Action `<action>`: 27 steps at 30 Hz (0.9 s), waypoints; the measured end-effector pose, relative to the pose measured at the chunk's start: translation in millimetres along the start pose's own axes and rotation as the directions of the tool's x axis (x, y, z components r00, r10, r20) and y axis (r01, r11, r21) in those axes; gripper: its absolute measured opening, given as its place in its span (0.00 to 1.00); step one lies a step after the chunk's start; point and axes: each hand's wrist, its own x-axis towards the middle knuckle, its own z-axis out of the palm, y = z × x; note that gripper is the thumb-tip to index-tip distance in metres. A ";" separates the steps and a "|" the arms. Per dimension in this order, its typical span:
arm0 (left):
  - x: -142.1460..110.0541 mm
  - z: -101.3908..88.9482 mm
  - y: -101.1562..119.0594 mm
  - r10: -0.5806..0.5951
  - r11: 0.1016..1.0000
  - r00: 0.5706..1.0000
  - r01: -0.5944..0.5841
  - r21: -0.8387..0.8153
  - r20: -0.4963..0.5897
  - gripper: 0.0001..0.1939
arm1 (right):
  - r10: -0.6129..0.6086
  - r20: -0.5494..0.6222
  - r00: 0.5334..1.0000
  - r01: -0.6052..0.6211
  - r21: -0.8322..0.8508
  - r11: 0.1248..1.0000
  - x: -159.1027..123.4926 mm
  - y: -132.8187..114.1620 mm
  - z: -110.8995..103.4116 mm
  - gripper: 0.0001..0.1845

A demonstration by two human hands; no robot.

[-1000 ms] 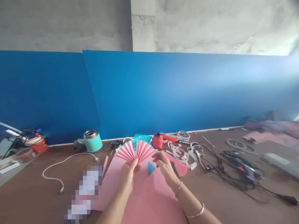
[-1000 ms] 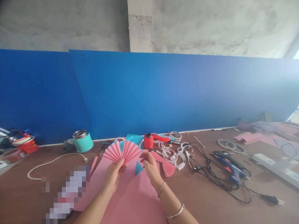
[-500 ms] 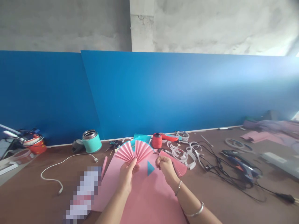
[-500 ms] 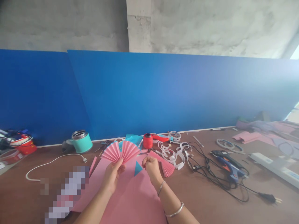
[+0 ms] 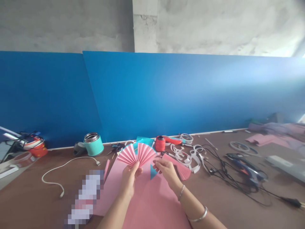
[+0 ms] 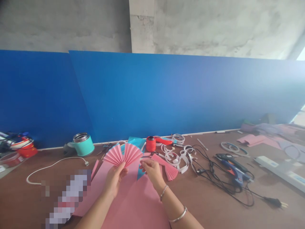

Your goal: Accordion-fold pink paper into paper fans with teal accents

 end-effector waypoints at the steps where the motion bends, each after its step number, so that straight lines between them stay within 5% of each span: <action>1: -0.4 0.2 0.2 0.002 1.000 1.000 -0.002 0.002 0.003 0.20 | 0.004 -0.003 1.000 -0.004 -0.011 1.000 -0.5 -1.0 0.1 0.16; 7: -2.1 1.5 1.9 0.002 1.000 1.000 -0.002 0.010 0.010 0.19 | -0.009 -0.065 0.998 0.005 -0.052 0.999 -2.8 -2.8 0.4 0.22; 16: -6.3 5.5 4.5 -0.001 1.000 0.998 0.001 0.011 0.066 0.18 | -0.102 0.062 0.993 0.103 -0.004 0.995 -6.5 -7.8 1.9 0.15; 27: -7.2 5.7 4.9 0.005 1.000 0.994 -0.006 0.009 0.112 0.22 | -0.095 0.022 0.995 0.093 0.057 0.994 -6.8 -11.1 0.3 0.10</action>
